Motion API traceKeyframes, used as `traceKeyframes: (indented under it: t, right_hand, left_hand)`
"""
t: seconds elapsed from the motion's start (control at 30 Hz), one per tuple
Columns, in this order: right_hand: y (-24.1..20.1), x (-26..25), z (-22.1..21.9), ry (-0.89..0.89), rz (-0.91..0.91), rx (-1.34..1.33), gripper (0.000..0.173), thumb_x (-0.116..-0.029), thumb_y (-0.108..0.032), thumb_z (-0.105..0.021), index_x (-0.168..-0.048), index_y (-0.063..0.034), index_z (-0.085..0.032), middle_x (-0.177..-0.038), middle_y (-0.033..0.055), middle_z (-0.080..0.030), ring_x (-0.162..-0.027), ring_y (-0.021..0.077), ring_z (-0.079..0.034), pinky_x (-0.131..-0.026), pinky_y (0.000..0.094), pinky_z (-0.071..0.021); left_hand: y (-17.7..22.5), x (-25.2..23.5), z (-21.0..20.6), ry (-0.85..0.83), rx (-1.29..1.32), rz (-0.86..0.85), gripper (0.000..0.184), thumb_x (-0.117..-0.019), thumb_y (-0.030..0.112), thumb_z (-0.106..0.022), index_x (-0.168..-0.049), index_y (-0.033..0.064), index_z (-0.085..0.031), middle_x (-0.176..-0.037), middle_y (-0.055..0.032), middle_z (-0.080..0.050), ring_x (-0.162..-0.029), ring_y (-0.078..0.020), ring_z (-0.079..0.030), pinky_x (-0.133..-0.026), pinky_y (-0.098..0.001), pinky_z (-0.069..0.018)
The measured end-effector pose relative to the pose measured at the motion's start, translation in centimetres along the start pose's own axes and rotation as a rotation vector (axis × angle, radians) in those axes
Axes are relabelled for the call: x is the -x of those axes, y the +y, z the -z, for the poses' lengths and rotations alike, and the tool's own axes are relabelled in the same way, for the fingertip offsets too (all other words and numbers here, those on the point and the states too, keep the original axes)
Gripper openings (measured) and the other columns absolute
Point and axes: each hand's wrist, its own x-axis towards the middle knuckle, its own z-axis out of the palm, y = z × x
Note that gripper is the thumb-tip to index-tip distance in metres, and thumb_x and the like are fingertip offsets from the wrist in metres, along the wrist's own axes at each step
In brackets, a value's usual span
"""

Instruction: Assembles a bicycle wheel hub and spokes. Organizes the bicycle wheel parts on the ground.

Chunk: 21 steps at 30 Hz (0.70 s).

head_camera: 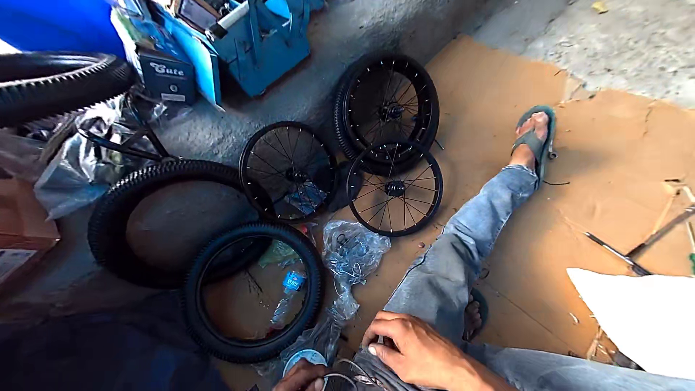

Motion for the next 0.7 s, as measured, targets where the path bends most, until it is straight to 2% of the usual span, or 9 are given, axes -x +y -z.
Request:
traceKeyframes:
  t: [0.13,0.23,0.27,0.3,0.4,0.47,0.57,0.63,0.7]
  right_hand:
    - [-1.0,0.4,-0.1,-0.058,-0.006,0.078,0.03,-0.1017,-0.041,-0.06,-0.117,-0.0177,-0.072,-0.112,0.0065,-0.069,-0.095,0.0242,-0.068,-0.084,0.0479,-0.0561]
    - [-1.5,0.3,-2.3,0.019,-0.038,0.14,0.047,-0.0971,-0.055,-0.063,-0.116,-0.0126,-0.07,-0.104,0.0097,-0.072,-0.096,0.028,-0.07,-0.086,0.0509,-0.0552]
    - [-1.6,0.4,-2.9,0.063,-0.045,0.179,0.047,-0.0961,-0.054,-0.064,-0.114,-0.0113,-0.07,-0.1,0.0102,-0.073,-0.094,0.0287,-0.07,-0.086,0.0506,-0.0548]
    - [-1.8,0.6,-3.5,0.105,-0.044,0.223,0.041,-0.096,-0.048,-0.065,-0.113,-0.0108,-0.07,-0.097,0.0102,-0.073,-0.093,0.0291,-0.071,-0.085,0.0502,-0.0547]
    - [-2.1,1.1,-4.8,0.208,-0.035,0.312,0.02,-0.0935,-0.028,-0.065,-0.105,-0.0122,-0.071,-0.087,0.0072,-0.073,-0.084,0.0268,-0.071,-0.078,0.0471,-0.0538]
    - [-1.9,1.2,-5.1,0.227,-0.048,0.32,0.015,-0.0944,-0.024,-0.062,-0.097,-0.0132,-0.072,-0.086,0.0058,-0.072,-0.085,0.0256,-0.07,-0.077,0.0457,-0.0536]
    - [-1.3,1.4,-5.1,0.242,-0.021,0.304,0.017,-0.0967,-0.026,-0.063,-0.108,-0.0164,-0.072,-0.089,0.0058,-0.073,-0.085,0.0258,-0.071,-0.078,0.0462,-0.0553]
    - [-0.9,1.6,-5.2,0.28,0.023,0.286,0.021,-0.0984,-0.029,-0.063,-0.114,-0.0192,-0.072,-0.091,0.0052,-0.073,-0.084,0.0247,-0.071,-0.076,0.0446,-0.0565]
    - [-0.9,2.3,-4.7,0.251,0.037,0.263,0.023,-0.101,-0.034,-0.061,-0.109,-0.0174,-0.074,-0.097,0.0062,-0.071,-0.089,0.0246,-0.07,-0.078,0.0438,-0.0566]
  left_hand:
    - [1.2,-3.5,-2.2,-0.079,0.029,-0.095,0.016,-0.1003,0.013,-0.066,-0.11,0.0045,-0.076,-0.11,-0.0098,-0.067,-0.102,-0.0132,-0.064,-0.089,-0.0298,-0.0569]
    - [1.0,-5.0,-3.1,-0.053,0.001,-0.176,0.014,-0.0991,0.019,-0.069,-0.106,0.0112,-0.079,-0.136,-0.0152,-0.056,-0.124,-0.0185,-0.056,-0.104,-0.0338,-0.0515]
    - [0.9,-5.1,-3.3,-0.062,0.002,-0.198,0.014,-0.0994,0.02,-0.069,-0.106,0.0118,-0.078,-0.143,-0.0179,-0.054,-0.132,-0.0231,-0.054,-0.11,-0.0385,-0.0502]
    - [0.8,-5.1,-3.4,-0.071,0.011,-0.216,0.015,-0.0999,0.019,-0.068,-0.107,0.0108,-0.078,-0.144,-0.0187,-0.055,-0.134,-0.026,-0.055,-0.112,-0.0419,-0.0501]
    - [1.2,-4.8,-3.5,-0.097,0.027,-0.219,0.018,-0.0992,0.016,-0.069,-0.11,0.0027,-0.073,-0.12,-0.0135,-0.07,-0.115,-0.0216,-0.067,-0.102,-0.041,-0.0559]
    - [1.6,-4.1,-3.3,-0.099,0.076,-0.091,0.024,-0.0993,0.015,-0.069,-0.116,-0.0007,-0.064,-0.11,-0.0107,-0.072,-0.098,-0.0182,-0.072,-0.089,-0.0393,-0.0616]
    - [1.2,-3.7,-2.6,-0.11,0.238,0.053,0.016,-0.1021,0.009,-0.062,-0.116,-0.0001,-0.065,-0.101,-0.0072,-0.072,-0.076,-0.0129,-0.068,-0.07,-0.0334,-0.0601]
    - [1.1,-3.5,-2.2,-0.14,0.204,0.103,0.016,-0.1027,0.008,-0.061,-0.114,-0.002,-0.065,-0.097,-0.0079,-0.072,-0.073,-0.0135,-0.067,-0.068,-0.0335,-0.0602]
    - [1.5,-3.2,-2.5,-0.127,0.128,0.153,0.017,-0.1023,0.009,-0.062,-0.114,-0.0031,-0.066,-0.097,-0.0089,-0.073,-0.074,-0.0142,-0.069,-0.069,-0.0337,-0.0609]
